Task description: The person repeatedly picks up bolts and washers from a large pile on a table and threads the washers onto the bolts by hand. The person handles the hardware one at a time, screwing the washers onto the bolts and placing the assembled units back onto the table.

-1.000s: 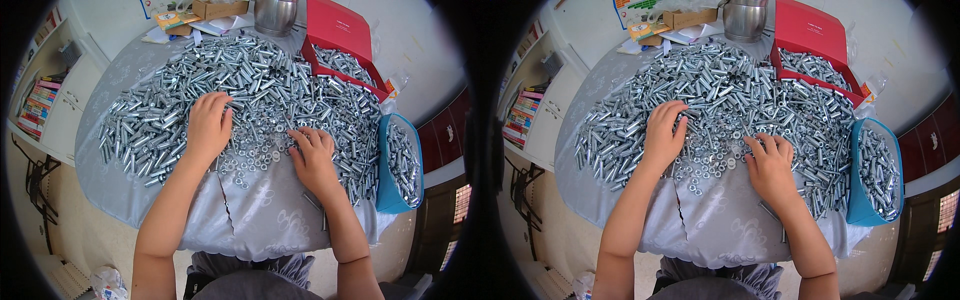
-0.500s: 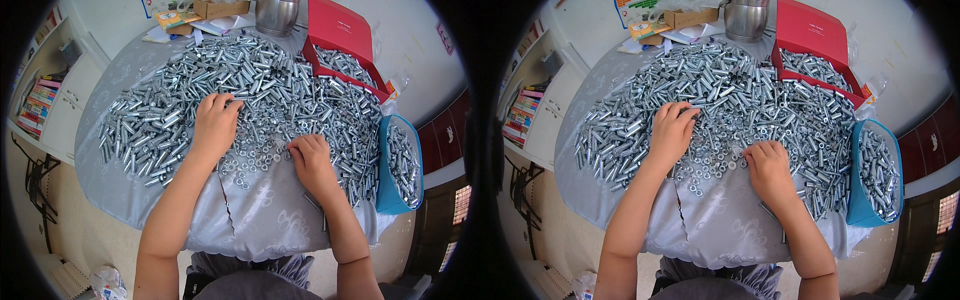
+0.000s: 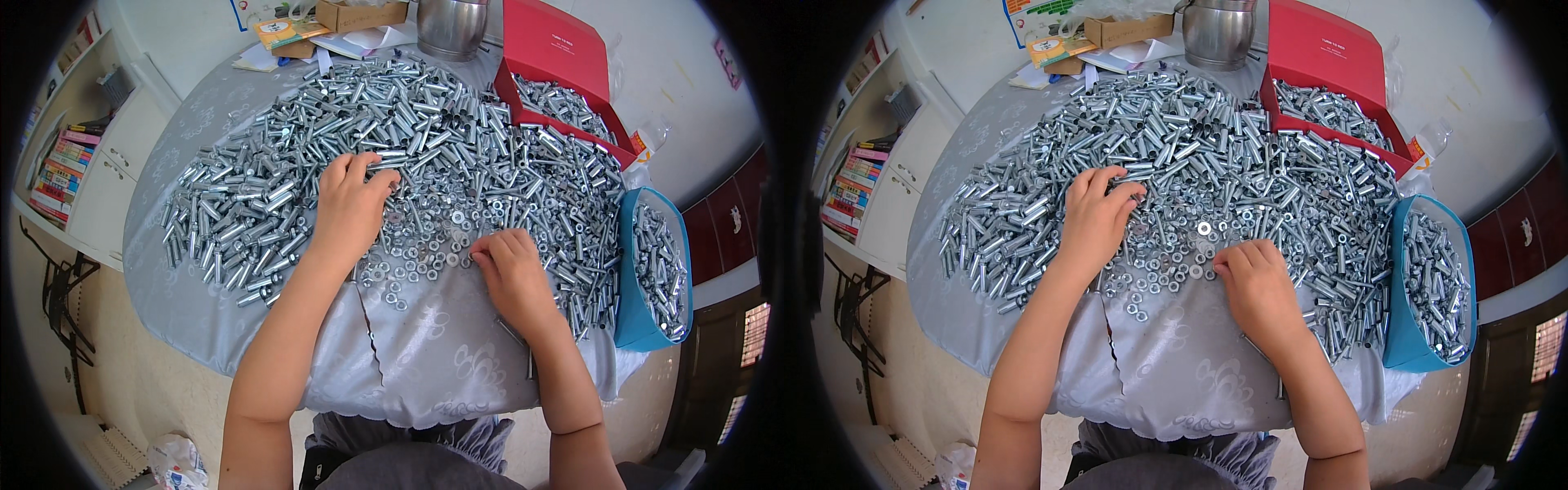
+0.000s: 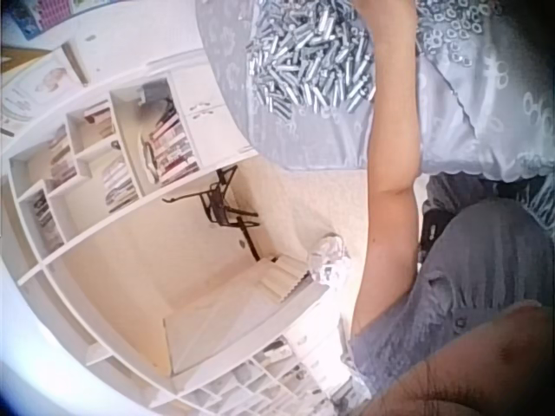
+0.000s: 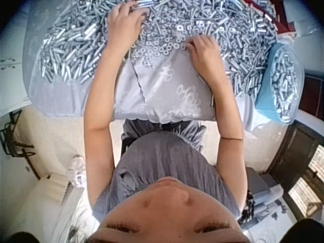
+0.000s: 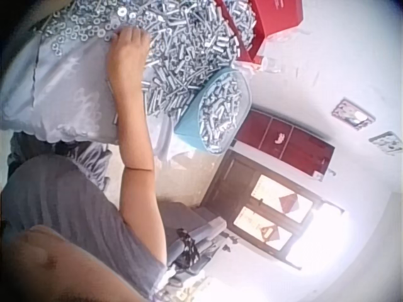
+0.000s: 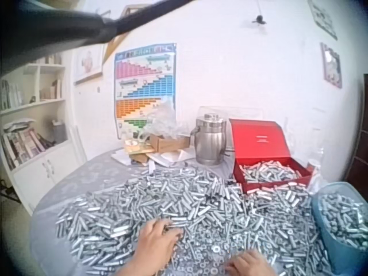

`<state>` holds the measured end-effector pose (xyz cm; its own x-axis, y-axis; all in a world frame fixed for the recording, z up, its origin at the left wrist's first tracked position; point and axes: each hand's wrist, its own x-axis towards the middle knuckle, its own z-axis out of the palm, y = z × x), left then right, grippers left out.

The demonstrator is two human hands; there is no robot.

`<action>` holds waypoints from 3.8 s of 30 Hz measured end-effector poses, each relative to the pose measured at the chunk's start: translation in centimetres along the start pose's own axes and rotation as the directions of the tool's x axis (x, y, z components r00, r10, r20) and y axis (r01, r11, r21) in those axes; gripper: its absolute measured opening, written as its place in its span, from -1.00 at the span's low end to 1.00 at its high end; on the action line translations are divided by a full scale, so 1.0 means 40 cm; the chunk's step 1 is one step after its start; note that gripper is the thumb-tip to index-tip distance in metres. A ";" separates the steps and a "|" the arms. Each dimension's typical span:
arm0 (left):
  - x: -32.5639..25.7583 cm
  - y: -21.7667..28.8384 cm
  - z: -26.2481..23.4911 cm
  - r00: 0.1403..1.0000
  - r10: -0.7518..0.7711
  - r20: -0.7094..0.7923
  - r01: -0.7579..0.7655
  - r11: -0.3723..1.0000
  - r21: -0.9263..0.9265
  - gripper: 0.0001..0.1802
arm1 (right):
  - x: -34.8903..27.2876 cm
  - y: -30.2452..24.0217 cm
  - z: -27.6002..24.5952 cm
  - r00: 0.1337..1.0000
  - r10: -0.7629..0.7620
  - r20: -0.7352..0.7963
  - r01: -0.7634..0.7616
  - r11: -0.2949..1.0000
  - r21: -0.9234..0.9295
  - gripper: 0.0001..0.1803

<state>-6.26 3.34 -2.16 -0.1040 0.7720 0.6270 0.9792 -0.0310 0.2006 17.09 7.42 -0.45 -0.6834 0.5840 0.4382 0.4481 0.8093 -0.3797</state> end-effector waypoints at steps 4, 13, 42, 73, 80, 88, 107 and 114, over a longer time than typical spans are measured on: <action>-0.002 0.007 -0.002 1.000 0.006 0.031 -0.005 1.000 -0.023 -0.85 | -0.003 -0.001 -0.005 1.000 -0.001 0.013 0.001 1.000 -0.024 -0.88; -0.006 0.068 -0.033 1.000 -0.009 0.004 0.010 0.949 -0.315 -0.81 | 0.002 0.006 -0.028 0.991 0.080 -0.109 -0.062 0.985 0.160 -0.89; -0.049 0.165 -0.045 0.987 0.132 0.093 -0.057 0.821 -0.568 -0.77 | -0.010 -0.015 -0.068 0.891 0.297 0.344 -0.383 0.082 0.920 -0.88; -0.059 0.182 -0.055 0.987 0.061 0.150 0.052 0.757 -0.651 -0.48 | -0.008 -0.033 -0.070 0.873 0.322 0.366 -0.438 0.190 0.879 -0.85; -0.060 0.187 -0.059 0.983 0.041 0.180 0.095 0.722 -0.685 -0.53 | -0.016 -0.033 -0.059 0.888 0.270 0.373 -0.433 0.213 0.876 -0.84; -0.053 0.187 -0.077 0.982 0.093 0.162 0.035 0.762 -0.646 -0.54 | -0.011 -0.036 -0.048 0.857 0.421 0.296 -0.440 0.301 0.846 -0.85; -0.031 0.120 -0.069 0.626 -0.244 0.740 0.620 -0.419 -0.663 -0.64 | -0.005 -0.011 0.008 0.997 -0.073 0.022 0.074 0.997 -0.032 -0.75; -0.035 0.132 -0.073 0.565 -0.188 0.803 0.666 -0.472 -0.578 -0.67 | -0.001 -0.012 0.014 0.994 -0.112 0.010 0.112 0.991 -0.072 -0.84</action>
<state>-1.46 0.24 0.21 -0.1028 0.9520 -0.2883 -0.6319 0.1613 0.7581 16.60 6.97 -0.73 -0.7348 0.4892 0.4697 0.4090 0.8721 -0.2685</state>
